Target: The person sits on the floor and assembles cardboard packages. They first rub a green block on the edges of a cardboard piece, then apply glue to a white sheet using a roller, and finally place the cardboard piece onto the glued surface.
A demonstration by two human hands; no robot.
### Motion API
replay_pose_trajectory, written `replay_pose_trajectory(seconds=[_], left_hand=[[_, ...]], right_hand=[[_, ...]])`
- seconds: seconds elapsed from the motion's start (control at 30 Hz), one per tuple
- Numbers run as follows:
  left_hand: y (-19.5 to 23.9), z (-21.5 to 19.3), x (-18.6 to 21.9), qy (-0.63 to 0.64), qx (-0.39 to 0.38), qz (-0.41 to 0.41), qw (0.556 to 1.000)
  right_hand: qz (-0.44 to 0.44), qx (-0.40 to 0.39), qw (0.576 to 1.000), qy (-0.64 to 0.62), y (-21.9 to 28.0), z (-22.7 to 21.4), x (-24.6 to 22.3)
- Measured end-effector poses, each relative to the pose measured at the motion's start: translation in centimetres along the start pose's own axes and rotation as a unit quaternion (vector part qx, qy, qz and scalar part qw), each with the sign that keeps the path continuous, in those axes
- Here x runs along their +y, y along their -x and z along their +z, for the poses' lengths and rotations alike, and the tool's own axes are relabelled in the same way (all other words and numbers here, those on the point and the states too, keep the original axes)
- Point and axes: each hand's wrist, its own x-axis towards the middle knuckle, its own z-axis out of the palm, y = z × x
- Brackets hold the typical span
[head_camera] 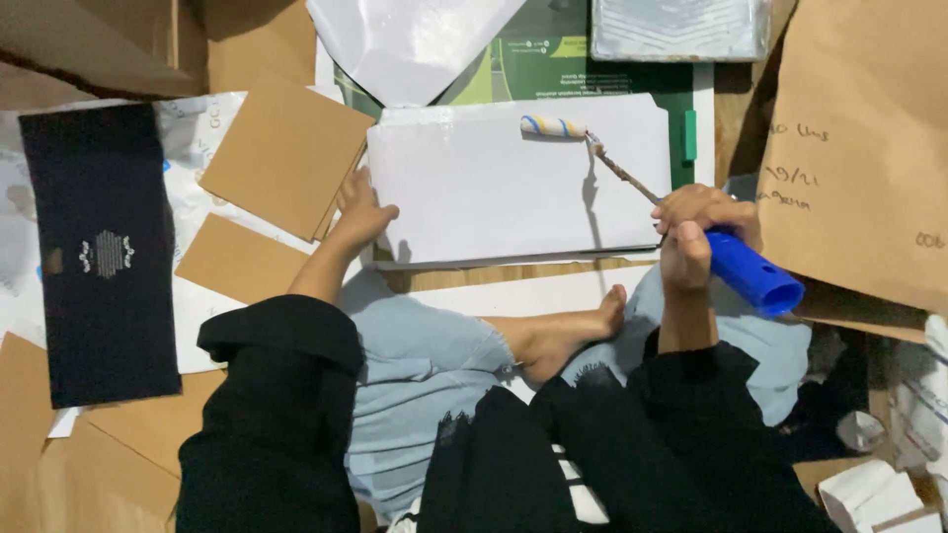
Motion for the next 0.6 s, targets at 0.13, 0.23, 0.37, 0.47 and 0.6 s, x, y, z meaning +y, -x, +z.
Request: replay_pose_trajectory(seconds=[0.13, 0.23, 0.37, 0.47, 0.6], left_hand=[[0.4, -0.7, 1.3, 0.004, -0.005, -0.197, 0.980], [0.8, -1.2, 1.2, -0.057, -0.007, -0.132, 0.990], [4.5, -1.9, 4.7, -0.416, -0.148, -0.014, 0.897], [4.7, -0.7, 4.5, -0.462, -0.158, 0.047, 0.872], [2.8, 2.6, 0.2, -0.496, -0.025, 0.283, 0.821]], right_hand=[[0.018, 0.017, 0.998, 0.064, -1.5, 2.3, -1.5], [-0.019, 0.013, 0.998, 0.056, -1.0, 2.2, -1.2], [-0.004, 0.007, 0.998, 0.066, -0.3, 2.1, -1.2], [-0.009, 0.002, 0.998, 0.069, -0.3, 2.5, -1.3], [-0.002, 0.003, 0.996, 0.088, -0.6, 3.5, -1.9]])
